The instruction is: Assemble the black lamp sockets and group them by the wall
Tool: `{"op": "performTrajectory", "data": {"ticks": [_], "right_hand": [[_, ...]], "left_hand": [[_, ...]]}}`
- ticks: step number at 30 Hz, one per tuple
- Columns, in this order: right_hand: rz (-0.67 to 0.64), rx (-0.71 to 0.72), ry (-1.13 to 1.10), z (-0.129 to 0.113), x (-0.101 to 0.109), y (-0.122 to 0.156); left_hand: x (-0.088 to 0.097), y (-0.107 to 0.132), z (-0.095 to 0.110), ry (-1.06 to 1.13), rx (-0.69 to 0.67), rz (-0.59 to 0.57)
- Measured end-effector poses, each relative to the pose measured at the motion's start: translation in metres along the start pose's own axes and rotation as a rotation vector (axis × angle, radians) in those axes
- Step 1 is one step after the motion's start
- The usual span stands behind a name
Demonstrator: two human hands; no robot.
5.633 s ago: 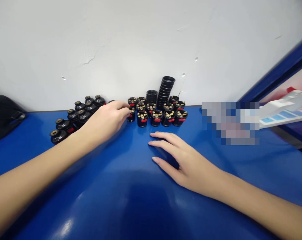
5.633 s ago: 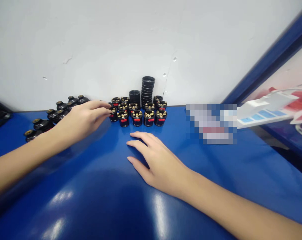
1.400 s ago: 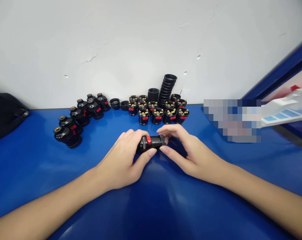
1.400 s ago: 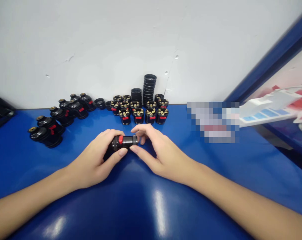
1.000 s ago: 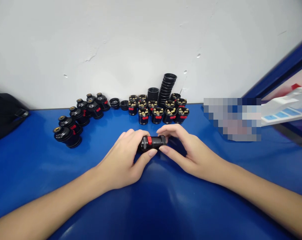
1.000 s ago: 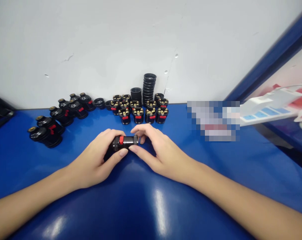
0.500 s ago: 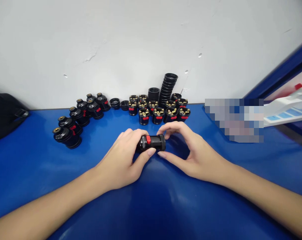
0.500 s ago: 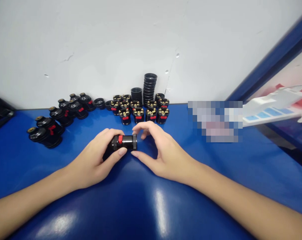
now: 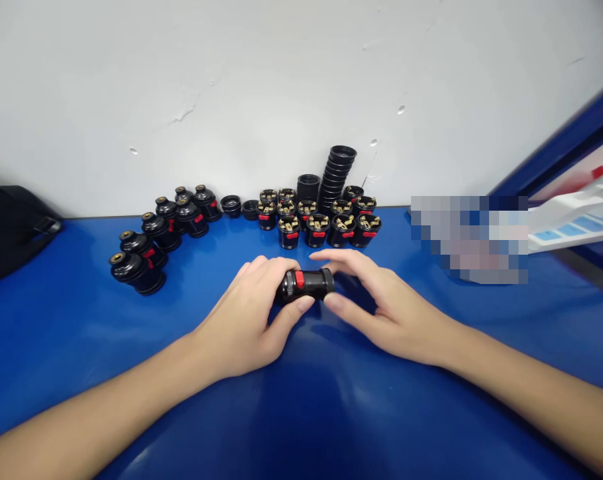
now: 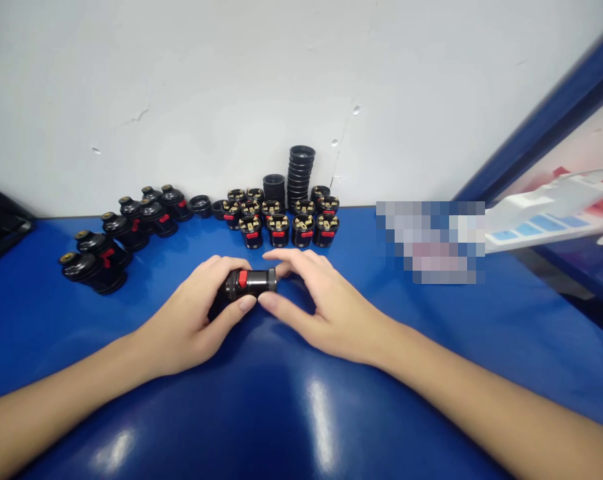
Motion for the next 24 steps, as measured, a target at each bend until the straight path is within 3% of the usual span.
{"op": "performTrajectory", "data": {"ticks": [7, 12, 18, 24], "right_hand": [[0.045, 0.031, -0.01, -0.0002, 0.0015, 0.0005], [0.02, -0.033, -0.021, 0.0004, 0.001, 0.0001], [0.087, 0.036, 0.005, -0.0019, 0.0039, 0.001], [0.034, -0.022, -0.054, -0.001, 0.0036, -0.0008]], "left_hand": [[-0.0001, -0.0002, -0.0011, -0.01, 0.019, 0.0], [0.0002, 0.0, 0.0, -0.012, 0.008, -0.005], [-0.0002, 0.0004, -0.0014, -0.001, 0.031, 0.005], [-0.0005, 0.0017, -0.0002, 0.005, 0.016, -0.013]]}}
Point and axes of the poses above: each hand's wrist, its own y-axis away from the middle knuckle, its own x-axis out of the back of the hand, z = x × y, the point moved 5 cm from there along -y, towards the middle knuckle, and after that the axes turned 15 degrees about -z, right-handed, at the moved point
